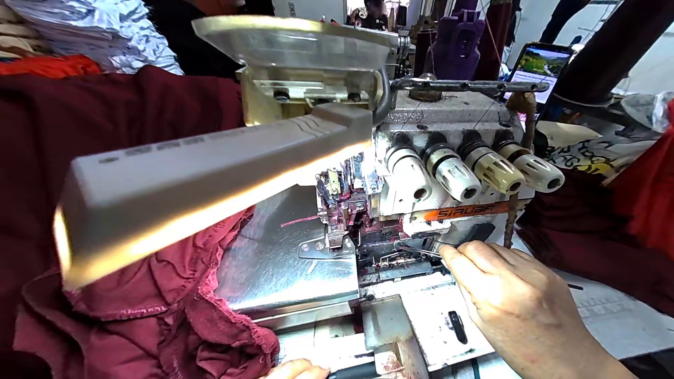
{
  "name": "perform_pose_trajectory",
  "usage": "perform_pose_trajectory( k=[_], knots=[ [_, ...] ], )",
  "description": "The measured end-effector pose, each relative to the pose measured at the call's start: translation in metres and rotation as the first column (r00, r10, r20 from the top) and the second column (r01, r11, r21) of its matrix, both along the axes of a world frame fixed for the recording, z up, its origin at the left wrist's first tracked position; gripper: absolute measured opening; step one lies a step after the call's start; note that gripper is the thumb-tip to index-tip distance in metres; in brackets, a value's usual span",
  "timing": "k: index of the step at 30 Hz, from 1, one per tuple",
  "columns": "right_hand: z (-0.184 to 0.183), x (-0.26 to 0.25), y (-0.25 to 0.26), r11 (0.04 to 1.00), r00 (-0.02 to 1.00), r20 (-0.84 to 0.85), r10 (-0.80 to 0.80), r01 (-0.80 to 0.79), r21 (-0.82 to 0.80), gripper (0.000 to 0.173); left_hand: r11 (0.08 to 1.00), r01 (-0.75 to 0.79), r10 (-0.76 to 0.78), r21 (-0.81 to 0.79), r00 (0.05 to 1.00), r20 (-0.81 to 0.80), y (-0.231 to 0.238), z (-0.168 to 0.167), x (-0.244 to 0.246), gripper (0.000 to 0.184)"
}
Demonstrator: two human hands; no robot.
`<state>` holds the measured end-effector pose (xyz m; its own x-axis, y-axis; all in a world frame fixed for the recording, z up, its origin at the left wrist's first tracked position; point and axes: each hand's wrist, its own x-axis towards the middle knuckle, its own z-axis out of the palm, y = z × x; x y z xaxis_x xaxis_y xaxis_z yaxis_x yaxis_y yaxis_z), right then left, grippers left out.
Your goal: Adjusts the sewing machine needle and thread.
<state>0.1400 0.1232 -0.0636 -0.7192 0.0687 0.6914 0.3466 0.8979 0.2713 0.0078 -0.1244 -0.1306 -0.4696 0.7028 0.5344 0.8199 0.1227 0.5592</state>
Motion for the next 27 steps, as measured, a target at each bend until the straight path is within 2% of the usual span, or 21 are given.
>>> perform_pose_trajectory(
  k=[27],
  knots=[
    [0.0078, -0.0019, -0.0028, 1.0, 0.999, 0.048, -0.02, 0.02, 0.004, 0.021, 1.0, -0.007, 0.006, -0.009, 1.0, -0.017, -0.0002, 0.0003, 0.0007, 0.024]
  ],
)
